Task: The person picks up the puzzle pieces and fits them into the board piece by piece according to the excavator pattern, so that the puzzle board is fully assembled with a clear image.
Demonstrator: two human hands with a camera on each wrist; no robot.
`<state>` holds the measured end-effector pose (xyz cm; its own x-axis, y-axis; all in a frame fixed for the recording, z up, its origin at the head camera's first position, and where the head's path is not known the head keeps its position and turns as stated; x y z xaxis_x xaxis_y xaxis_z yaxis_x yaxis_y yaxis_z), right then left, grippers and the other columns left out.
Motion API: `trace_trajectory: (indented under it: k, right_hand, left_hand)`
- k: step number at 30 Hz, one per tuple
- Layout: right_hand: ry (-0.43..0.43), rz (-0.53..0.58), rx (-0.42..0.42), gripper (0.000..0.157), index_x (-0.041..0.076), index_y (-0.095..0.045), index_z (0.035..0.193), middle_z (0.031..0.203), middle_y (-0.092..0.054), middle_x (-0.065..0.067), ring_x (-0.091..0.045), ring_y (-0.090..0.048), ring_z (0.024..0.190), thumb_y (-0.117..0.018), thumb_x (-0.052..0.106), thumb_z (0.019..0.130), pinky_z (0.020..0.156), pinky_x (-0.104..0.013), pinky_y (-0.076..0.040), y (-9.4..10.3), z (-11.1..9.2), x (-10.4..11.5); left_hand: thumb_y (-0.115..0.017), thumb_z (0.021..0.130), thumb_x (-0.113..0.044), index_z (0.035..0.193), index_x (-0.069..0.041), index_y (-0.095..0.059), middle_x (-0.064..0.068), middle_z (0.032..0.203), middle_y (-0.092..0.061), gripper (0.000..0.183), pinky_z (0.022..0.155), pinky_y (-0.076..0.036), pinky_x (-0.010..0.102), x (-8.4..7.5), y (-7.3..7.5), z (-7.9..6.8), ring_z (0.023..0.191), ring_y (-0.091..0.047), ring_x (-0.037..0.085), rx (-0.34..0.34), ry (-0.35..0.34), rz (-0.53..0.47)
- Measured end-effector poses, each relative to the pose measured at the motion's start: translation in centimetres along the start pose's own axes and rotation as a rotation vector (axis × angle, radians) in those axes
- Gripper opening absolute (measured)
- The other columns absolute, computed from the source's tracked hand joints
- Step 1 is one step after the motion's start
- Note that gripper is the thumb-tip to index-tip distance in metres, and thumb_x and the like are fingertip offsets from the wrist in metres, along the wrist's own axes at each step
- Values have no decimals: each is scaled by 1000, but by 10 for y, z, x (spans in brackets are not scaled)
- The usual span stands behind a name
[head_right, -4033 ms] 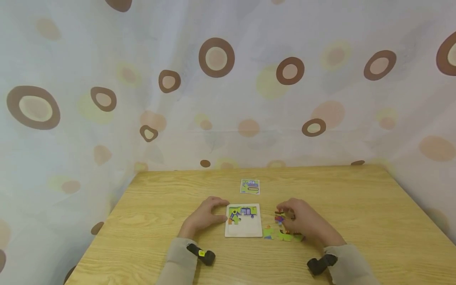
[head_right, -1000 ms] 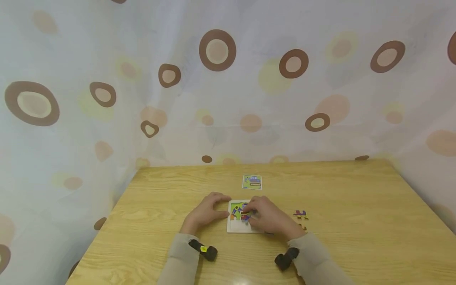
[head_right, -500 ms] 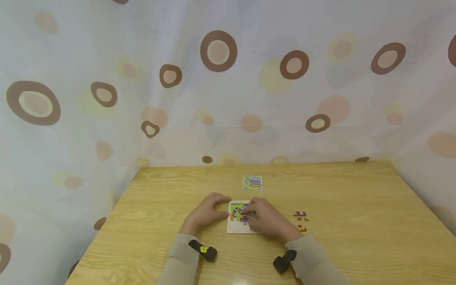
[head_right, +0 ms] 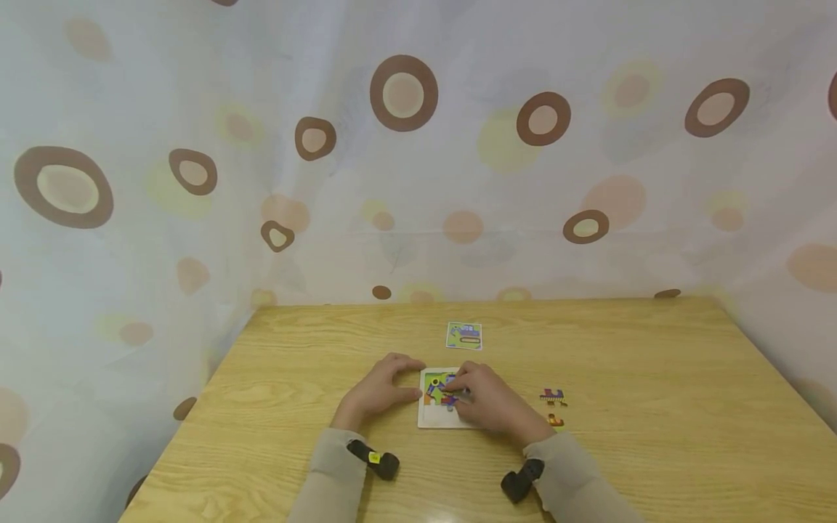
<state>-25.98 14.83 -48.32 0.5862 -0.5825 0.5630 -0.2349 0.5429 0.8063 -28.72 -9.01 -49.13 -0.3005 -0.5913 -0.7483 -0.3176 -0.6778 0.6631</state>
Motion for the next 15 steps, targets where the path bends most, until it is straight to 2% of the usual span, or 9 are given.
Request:
trace_trajectory:
  k: [8, 15]
  right_hand:
    - [6, -2, -21, 30, 1, -73, 114, 98, -55, -2, -12, -47, 80, -67, -3, 86, 67, -28, -43, 0, 0, 2]
    - [-24, -4, -12, 30, 2, -73, 115, 97, -54, 0, -12, -46, 79, -68, -2, 86, 67, -27, -43, 0, 1, 1]
  left_hand:
    - [-76, 89, -21, 130, -15, -65, 5, 132, -53, 43, 107, -35, 51, 1, 0, 1, 128, -43, 31, 0, 13, 3]
    - [-76, 89, -21, 130, -16, -65, 5, 133, -53, 43, 108, -34, 50, 3, -1, 2, 129, -42, 31, 3, 12, 9]
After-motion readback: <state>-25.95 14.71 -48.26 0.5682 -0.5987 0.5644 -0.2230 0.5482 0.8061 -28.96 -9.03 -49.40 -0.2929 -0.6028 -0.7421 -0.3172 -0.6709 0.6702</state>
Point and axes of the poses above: each hand's wrist, its own z-axis towards the middle knuckle, its own y-axis out of the back of the hand, x = y × z, the point moved 1 cm from there along z, towards the middle knuckle
